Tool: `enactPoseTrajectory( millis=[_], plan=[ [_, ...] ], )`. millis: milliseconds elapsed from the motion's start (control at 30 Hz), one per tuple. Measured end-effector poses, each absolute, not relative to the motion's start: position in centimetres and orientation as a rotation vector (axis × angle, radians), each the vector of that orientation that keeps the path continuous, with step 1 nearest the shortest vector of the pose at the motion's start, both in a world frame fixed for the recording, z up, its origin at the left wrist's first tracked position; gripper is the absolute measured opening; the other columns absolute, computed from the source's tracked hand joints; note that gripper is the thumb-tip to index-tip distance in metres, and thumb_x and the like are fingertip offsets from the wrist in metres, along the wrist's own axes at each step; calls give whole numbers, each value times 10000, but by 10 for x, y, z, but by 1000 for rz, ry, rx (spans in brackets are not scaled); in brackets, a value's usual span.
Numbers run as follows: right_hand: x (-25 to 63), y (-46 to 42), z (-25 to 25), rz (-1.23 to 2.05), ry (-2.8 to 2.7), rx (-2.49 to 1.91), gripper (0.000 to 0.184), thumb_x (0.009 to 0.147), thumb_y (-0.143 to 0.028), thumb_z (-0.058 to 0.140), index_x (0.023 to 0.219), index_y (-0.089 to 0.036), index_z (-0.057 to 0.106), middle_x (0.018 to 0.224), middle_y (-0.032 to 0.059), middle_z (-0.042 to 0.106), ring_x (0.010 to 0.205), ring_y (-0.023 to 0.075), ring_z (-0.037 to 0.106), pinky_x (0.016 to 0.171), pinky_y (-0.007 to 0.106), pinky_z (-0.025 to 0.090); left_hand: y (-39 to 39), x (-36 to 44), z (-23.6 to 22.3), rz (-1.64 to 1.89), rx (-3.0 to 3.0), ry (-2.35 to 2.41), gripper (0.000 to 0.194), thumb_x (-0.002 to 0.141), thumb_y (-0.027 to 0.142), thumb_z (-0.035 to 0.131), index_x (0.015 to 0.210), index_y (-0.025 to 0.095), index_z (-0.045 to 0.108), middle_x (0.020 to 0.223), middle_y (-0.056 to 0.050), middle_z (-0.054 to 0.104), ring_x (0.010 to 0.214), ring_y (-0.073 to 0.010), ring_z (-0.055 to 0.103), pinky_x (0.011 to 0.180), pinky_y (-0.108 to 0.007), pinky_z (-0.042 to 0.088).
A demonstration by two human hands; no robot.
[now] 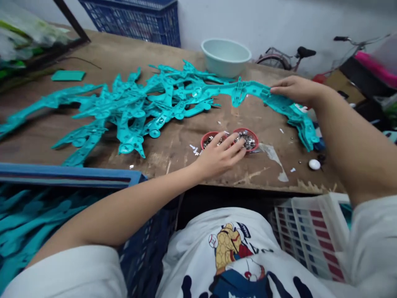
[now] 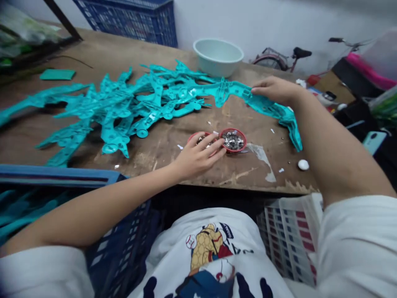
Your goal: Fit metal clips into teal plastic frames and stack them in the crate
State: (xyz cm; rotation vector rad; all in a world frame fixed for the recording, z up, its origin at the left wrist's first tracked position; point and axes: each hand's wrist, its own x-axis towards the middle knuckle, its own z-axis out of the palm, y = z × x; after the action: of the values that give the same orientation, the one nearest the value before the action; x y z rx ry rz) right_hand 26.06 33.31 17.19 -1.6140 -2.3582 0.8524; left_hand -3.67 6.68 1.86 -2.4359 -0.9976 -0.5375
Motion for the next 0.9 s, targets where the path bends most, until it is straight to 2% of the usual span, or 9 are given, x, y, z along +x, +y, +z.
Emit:
enactPoseTrajectory(
  millis=[100, 167, 233, 300, 367, 500, 633, 700, 900],
  plan=[
    [309, 275, 133, 1260, -2169, -1659, 325, 1275, -295, 740, 1461, -145, 961, 1306, 180, 962, 1012, 197, 827, 1029, 360, 653, 51, -29, 34, -631, -2437, -1182, 694, 1311, 149, 510, 1980, 321, 581, 2007, -136, 646, 1914, -389, 566, 1542, -695, 469],
    [329, 237, 99, 1453, -2187, -1673, 304, 1169, -436, 875, 1338, -211, 989, 1197, 114, 969, 970, 214, 836, 979, 348, 683, 42, -22, 45, -526, -2475, -1445, 814, 1266, 118, 535, 2046, 342, 478, 2000, -179, 643, 1861, -451, 626, 1535, -768, 461],
    [337, 209, 66, 1711, -2297, -1571, 488, 1045, -656, 950, 1310, -250, 1000, 1177, 83, 973, 987, 255, 867, 941, 373, 719, 34, -14, 51, -223, -2570, -1642, 847, 1212, 71, 567, 2032, 275, 499, 1786, -261, 802, 1611, -483, 831, 1374, -737, 617],
    [336, 198, 41, 1799, -2462, -1426, 613, 968, -760, 958, 1340, -276, 1009, 1221, 70, 984, 1065, 303, 904, 981, 426, 753, 30, -7, 49, 160, -2697, -1711, 819, 1185, 31, 546, 1990, 182, 544, 1529, -283, 899, 1320, -442, 950, 1114, -578, 725],
    [328, 205, 24, 1502, -2630, -1388, 510, 999, -666, 936, 1327, -285, 1021, 1228, 62, 990, 1128, 328, 924, 1083, 472, 757, 30, -3, 40, 424, -2786, -1706, 793, 1179, 10, 511, 1959, 142, 570, 1438, -277, 913, 1209, -405, 969, 955, -462, 704],
    [293, 247, 4, 618, -2652, -1534, 389, 1121, -330, 763, 1389, -254, 1034, 1374, 103, 987, 1309, 381, 924, 1278, 535, 691, 37, -5, 24, 539, -2756, -1750, 749, 1178, 6, 552, 1908, 160, 620, 1508, -279, 897, 1302, -383, 945, 928, -383, 672],
    [253, 274, -16, 322, -2739, -1650, 460, 1142, -274, 755, 1520, -239, 1015, 1539, 134, 950, 1469, 441, 873, 1308, 555, 667, 51, -15, 27, 531, -2878, -1533, 320, 1238, 170, 677, 1441, 135, 922, 1395, -238, 902, 1269, -382, 907, 893, -386, 651],
    [241, 277, -26, 237, -2810, -1647, 446, 1165, -302, 762, 1533, -266, 1011, 1573, 129, 939, 1527, 450, 831, 1329, 562, 646, 60, -21, 29, 396, -2961, -1379, 315, 1283, 281, 675, 1278, 142, 958, 1300, -216, 900, 1236, -374, 887, 930, -416, 652],
    [233, 283, -40, 90, -2970, -1590, 359, 1191, -373, 803, 1463, -266, 1011, 1634, 161, 899, 1590, 480, 743, 1377, 604, 568, 91, -45, -1, 73, -2787, -1584, 437, 1299, 383, 685, 1577, 108, 880, 1765, -271, 797, 1678, -462, 711, 1310, -550, 575]
  ],
)
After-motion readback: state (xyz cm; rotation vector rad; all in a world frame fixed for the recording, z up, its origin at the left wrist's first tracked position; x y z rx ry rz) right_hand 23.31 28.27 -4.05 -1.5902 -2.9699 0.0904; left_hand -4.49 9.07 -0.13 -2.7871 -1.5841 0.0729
